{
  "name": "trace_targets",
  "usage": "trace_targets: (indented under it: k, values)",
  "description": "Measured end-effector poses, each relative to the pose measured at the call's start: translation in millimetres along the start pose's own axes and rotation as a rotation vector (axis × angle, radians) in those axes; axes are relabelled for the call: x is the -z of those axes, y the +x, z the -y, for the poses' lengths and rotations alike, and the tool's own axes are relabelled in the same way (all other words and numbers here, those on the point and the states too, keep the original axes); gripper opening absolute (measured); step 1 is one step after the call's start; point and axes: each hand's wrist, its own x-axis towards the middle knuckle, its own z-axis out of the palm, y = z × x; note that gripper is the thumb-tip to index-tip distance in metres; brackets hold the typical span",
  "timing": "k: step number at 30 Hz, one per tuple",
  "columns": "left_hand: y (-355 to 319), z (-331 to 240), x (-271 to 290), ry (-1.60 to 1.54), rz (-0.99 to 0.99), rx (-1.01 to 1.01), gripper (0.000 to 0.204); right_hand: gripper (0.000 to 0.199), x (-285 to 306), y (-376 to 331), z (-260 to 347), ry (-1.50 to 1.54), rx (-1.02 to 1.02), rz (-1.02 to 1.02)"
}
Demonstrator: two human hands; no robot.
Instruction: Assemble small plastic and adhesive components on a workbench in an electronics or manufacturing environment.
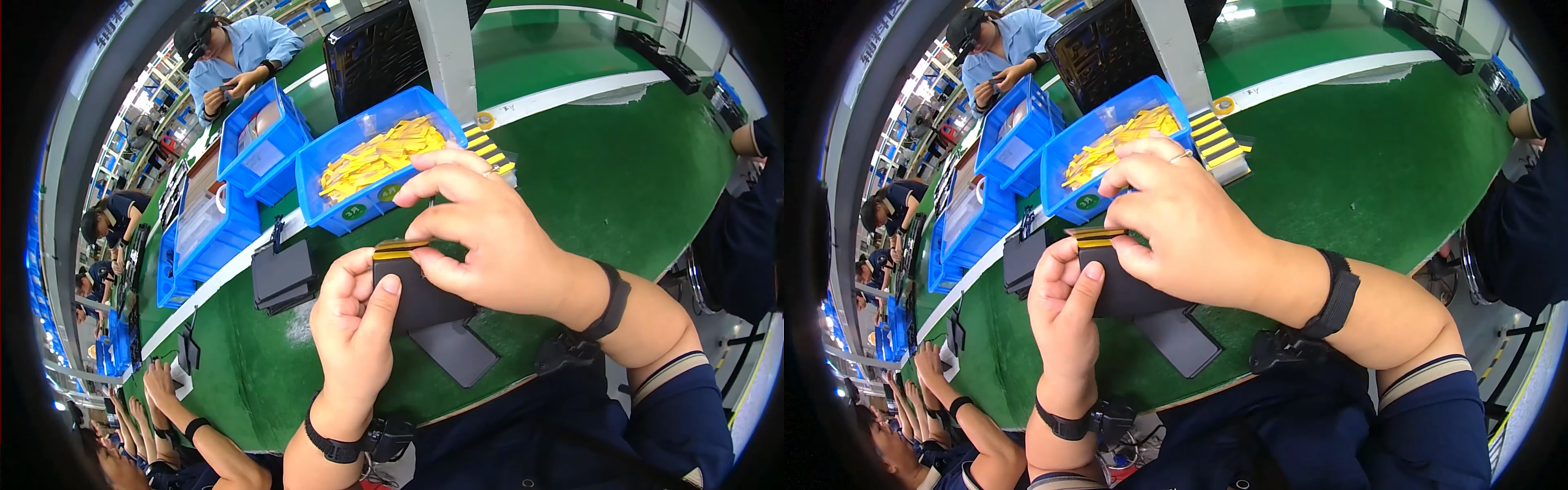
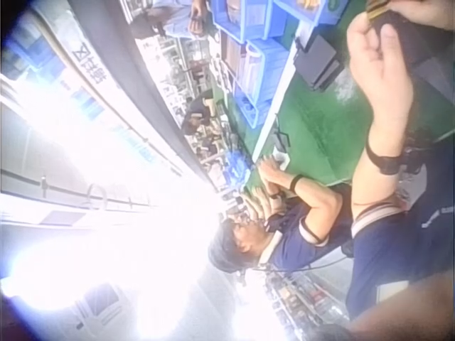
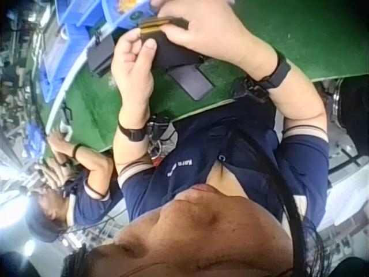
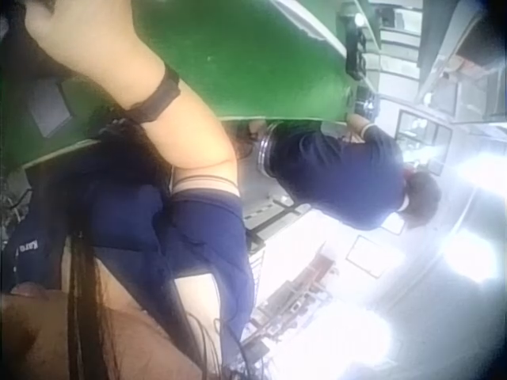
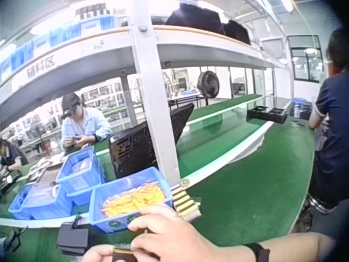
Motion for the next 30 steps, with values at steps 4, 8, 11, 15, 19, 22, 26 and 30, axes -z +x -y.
trace_targets:
  k: [4,8,11,15,19,22,26,30]
  values:
    - [2.0,4.4,3.5,-0.057,0.006,0.042,0.024,0.017,7.1,1.5,12.4,-0.239,0.220,-0.030]
    - [1.2,1.3,0.4,-0.076,0.065,0.062,0.024,0.018,8.4,3.7,2.2,-0.298,0.267,-0.074]
    - [0.7,2.8,3.8,-0.056,0.114,0.075,0.024,0.018,8.2,5.8,1.9,-0.238,0.214,-0.190]
    - [2.6,1.2,2.8,-0.285,0.111,0.009,0.027,0.019,-0.8,-3.4,16.2,-0.048,0.206,-0.010]
    - [1.5,2.5,1.2,-0.097,0.049,-0.035,0.027,0.019,2.5,-2.3,14.3,-0.079,0.175,-0.025]
    - [-0.1,4.8,1.8,0.205,0.028,-0.146,0.027,0.019,7.1,2.3,13.4,-0.059,0.173,0.025]
    - [-2.5,1.7,1.9,0.272,0.035,-0.183,0.028,0.017,5.8,4.0,13.1,-0.049,0.233,0.044]
    - [-2.0,-0.8,-3.2,0.012,0.035,-0.124,0.027,0.017,1.7,-2.1,18.0,-0.255,0.333,-0.139]
